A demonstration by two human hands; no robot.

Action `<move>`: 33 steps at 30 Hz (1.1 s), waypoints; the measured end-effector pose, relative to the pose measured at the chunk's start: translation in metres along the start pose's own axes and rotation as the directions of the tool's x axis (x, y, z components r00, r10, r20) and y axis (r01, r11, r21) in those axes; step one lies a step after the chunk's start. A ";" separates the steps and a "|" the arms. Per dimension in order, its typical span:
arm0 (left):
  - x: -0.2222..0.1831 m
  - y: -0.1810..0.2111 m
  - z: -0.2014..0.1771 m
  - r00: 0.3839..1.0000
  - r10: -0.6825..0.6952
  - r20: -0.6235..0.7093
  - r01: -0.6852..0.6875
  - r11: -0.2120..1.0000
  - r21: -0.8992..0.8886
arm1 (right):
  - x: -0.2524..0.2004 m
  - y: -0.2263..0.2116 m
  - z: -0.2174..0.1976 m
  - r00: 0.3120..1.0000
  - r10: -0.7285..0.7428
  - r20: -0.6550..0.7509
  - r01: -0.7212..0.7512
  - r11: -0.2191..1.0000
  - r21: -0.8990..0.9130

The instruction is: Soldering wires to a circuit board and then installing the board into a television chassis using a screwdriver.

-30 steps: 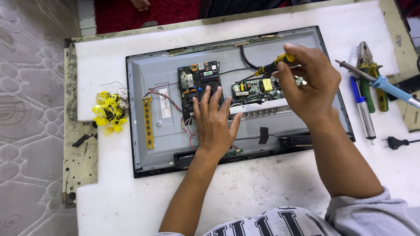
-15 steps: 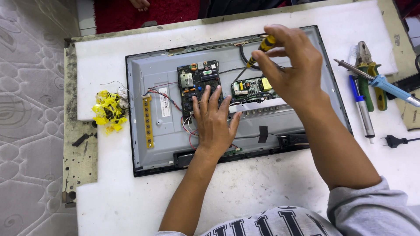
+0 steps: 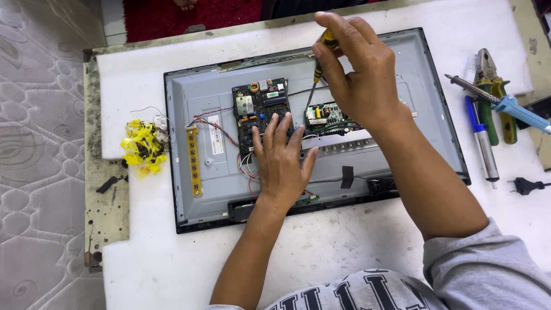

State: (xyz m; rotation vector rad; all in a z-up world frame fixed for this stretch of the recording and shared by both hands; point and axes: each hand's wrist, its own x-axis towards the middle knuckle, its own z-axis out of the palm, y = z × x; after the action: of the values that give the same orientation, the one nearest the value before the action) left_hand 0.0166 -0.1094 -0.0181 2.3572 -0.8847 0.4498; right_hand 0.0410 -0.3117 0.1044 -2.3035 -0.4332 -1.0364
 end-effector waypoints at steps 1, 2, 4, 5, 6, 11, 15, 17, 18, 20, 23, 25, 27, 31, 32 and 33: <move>0.000 0.000 0.000 1.000 0.003 0.002 -0.003 1.000 -0.003 | 0.003 0.000 -0.001 1.000 0.003 -0.001 -0.003 1.000 -0.004; 0.000 0.000 0.000 1.000 0.000 0.013 0.000 1.000 0.007 | 0.005 0.000 -0.002 0.999 -0.018 0.034 0.018 1.000 0.011; -0.001 0.001 0.000 1.000 0.001 0.024 -0.002 1.000 0.016 | 0.009 -0.002 -0.004 0.997 -0.039 0.065 0.037 0.999 0.024; -0.001 0.000 0.000 1.000 0.000 0.025 -0.001 1.000 0.015 | 0.013 -0.003 -0.005 0.991 -0.047 0.124 0.030 0.991 0.132; -0.001 0.000 -0.001 1.000 -0.001 0.026 0.000 1.000 0.015 | 0.018 -0.005 -0.005 0.981 -0.063 0.182 0.018 0.971 0.238; -0.001 -0.001 0.001 1.000 0.005 -0.002 -0.005 1.000 0.009 | 0.013 -0.003 0.007 0.982 0.002 0.191 -0.048 0.971 0.234; -0.001 -0.001 0.001 1.000 0.004 0.005 -0.004 1.000 0.008 | 0.009 -0.002 0.018 0.992 0.082 0.093 -0.100 0.973 0.206; -0.001 -0.001 0.000 1.000 0.004 0.008 -0.004 1.000 0.006 | 0.008 0.001 0.021 0.998 0.057 0.015 -0.059 0.989 0.135; 0.000 -0.001 0.000 1.000 0.002 0.010 -0.002 1.000 0.006 | 0.008 0.003 0.023 0.998 0.023 -0.060 -0.020 0.998 0.061; -0.001 -0.001 0.001 1.000 0.004 0.008 -0.004 1.000 0.009 | 0.013 0.004 0.023 0.992 -0.001 -0.127 0.008 0.998 0.058; -0.001 -0.002 0.001 1.000 0.008 0.003 -0.008 1.000 0.013 | 0.012 0.012 0.021 0.982 0.008 -0.190 0.010 0.995 0.098; -0.001 -0.002 0.002 1.000 0.008 0.001 -0.008 1.000 0.016 | 0.013 0.013 0.017 0.982 0.042 -0.184 -0.015 0.989 0.145; -0.002 -0.003 0.003 1.000 0.000 0.010 0.000 1.000 0.018 | 0.014 0.011 0.010 0.997 0.027 -0.066 -0.013 0.981 0.193; -0.002 -0.002 0.002 1.000 0.005 0.006 -0.005 1.000 0.016 | 0.013 0.001 0.011 0.989 0.143 -0.037 -0.126 0.949 0.291; -0.002 -0.002 0.002 1.000 0.008 0.003 -0.008 1.000 0.017 | 0.013 0.003 0.012 0.992 0.093 -0.086 -0.074 0.978 0.195; -0.002 -0.002 0.002 1.000 0.011 0.000 -0.011 1.000 0.020 | 0.012 0.004 0.015 0.991 0.037 -0.129 -0.025 0.995 0.096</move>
State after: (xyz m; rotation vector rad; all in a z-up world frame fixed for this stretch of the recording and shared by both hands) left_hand 0.0169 -0.1082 -0.0210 2.3714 -0.8973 0.4652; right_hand 0.0594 -0.3049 0.1046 -2.1380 -0.3845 -1.1198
